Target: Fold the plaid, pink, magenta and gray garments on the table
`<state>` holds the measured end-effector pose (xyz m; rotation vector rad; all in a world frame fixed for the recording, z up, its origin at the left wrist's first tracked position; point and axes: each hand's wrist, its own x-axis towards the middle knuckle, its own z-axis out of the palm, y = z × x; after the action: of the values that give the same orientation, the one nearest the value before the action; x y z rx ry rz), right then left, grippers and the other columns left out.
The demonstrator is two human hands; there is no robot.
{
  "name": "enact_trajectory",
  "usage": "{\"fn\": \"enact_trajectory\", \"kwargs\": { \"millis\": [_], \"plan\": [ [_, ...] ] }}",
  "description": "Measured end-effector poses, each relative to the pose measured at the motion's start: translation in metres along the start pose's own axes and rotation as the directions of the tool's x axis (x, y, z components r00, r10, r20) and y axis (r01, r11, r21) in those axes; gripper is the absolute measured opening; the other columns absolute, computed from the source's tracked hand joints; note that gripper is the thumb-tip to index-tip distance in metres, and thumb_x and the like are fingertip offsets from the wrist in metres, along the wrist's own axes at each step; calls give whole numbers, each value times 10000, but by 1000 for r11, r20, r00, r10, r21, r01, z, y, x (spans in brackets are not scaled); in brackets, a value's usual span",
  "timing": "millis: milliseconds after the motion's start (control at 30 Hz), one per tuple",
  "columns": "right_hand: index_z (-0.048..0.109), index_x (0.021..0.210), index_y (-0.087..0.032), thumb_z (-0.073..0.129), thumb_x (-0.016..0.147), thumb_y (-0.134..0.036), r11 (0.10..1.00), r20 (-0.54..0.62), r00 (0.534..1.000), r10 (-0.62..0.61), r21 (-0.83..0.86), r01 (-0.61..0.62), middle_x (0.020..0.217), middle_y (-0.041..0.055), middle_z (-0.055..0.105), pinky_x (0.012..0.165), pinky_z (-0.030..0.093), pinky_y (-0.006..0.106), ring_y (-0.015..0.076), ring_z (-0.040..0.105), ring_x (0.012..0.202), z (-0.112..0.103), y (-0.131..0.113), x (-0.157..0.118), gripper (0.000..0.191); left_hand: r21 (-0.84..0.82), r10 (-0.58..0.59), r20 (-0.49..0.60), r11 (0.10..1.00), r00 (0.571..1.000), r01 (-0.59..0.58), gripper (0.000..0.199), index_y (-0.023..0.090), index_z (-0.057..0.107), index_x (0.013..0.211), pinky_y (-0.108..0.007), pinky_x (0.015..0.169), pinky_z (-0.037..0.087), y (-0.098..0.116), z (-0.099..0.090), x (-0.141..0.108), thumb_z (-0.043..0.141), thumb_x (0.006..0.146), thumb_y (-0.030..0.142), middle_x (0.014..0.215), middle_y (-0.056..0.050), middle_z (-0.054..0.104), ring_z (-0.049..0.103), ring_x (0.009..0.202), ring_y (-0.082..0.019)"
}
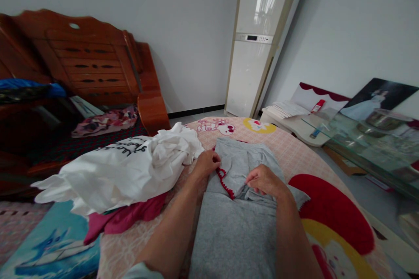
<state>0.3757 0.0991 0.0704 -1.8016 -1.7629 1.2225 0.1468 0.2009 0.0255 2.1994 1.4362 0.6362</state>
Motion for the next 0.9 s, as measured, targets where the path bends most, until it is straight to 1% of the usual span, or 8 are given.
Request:
{"fn": "enact_trajectory", "kwargs": {
  "millis": [167, 300, 400, 467, 533, 667, 767, 900],
  "plan": [
    [705, 761, -139, 573, 660, -105, 989, -90, 995, 34, -140, -46, 451, -30, 543, 415, 328, 181, 91, 493, 401, 9, -2, 7, 169, 83, -12, 21, 996, 1000, 10, 180, 174, 750, 758, -242, 762, 460, 0, 5, 3, 607, 700, 81, 817, -39, 732, 645, 789, -163],
    [695, 802, -147, 580, 667, -116, 997, -109, 993, -35, -72, 27, 492, -39, 550, 422, 323, 169, 88, 512, 441, 7, 2, 8, 179, 9, -23, -4, 1000, 1000, 23, 231, 178, 754, 805, -241, 787, 471, -2, 6, 3, 586, 707, 54, 832, -33, 737, 650, 793, -157],
    [694, 780, -140, 578, 692, -160, 999, -49, 998, -39, 7, 40, 505, -31, 560, 397, 327, 171, 94, 511, 439, 2, 2, 3, 147, -68, -91, -106, 994, 990, 84, 238, 184, 752, 839, -251, 812, 483, -4, 7, 3, 584, 728, 57, 870, -37, 741, 655, 816, -160],
    [702, 746, -131, 578, 707, -189, 999, 24, 999, -29, -15, 30, 480, -25, 558, 380, 321, 178, 91, 482, 401, 0, 1, 0, 143, -85, -129, -185, 990, 974, 115, 233, 188, 753, 843, -266, 834, 485, -5, 7, 4, 587, 735, 64, 911, -47, 741, 657, 848, -172],
    [722, 757, -124, 569, 728, -209, 998, 57, 998, -23, -58, 26, 451, -24, 551, 376, 316, 185, 85, 447, 365, 0, -1, -2, 177, -86, -127, -214, 990, 969, 111, 222, 190, 757, 853, -276, 841, 486, -5, 6, 3, 589, 751, 85, 936, -56, 739, 657, 859, -180],
    [750, 851, -133, 539, 774, -228, 996, 6, 1000, -16, -89, 16, 449, -23, 559, 406, 321, 188, 88, 455, 375, 4, -5, -1, 244, -45, -42, -119, 998, 992, 36, 156, 199, 762, 843, -269, 823, 481, -3, 3, 2, 633, 762, 168, 909, -49, 736, 655, 838, -176],
    [724, 677, -142, 585, 742, -217, 980, -39, 999, -19, -199, 11, 445, -11, 560, 448, 324, 191, 90, 482, 415, 6, -7, 1, 171, 19, 3, -46, 1000, 999, -2, 133, 186, 754, 785, -258, 795, 475, -2, 6, 1, 651, 718, 136, 851, -41, 725, 647, 810, -168],
    [676, 557, -150, 634, 699, -206, 952, -45, 999, 27, -302, -39, 433, 3, 559, 482, 327, 208, 100, 499, 437, 6, -7, 0, 158, 85, -17, -82, 996, 996, 24, 155, 171, 738, 762, -257, 793, 467, 1, 12, 4, 605, 728, 99, 856, -55, 719, 645, 833, -174]
  ]
}}
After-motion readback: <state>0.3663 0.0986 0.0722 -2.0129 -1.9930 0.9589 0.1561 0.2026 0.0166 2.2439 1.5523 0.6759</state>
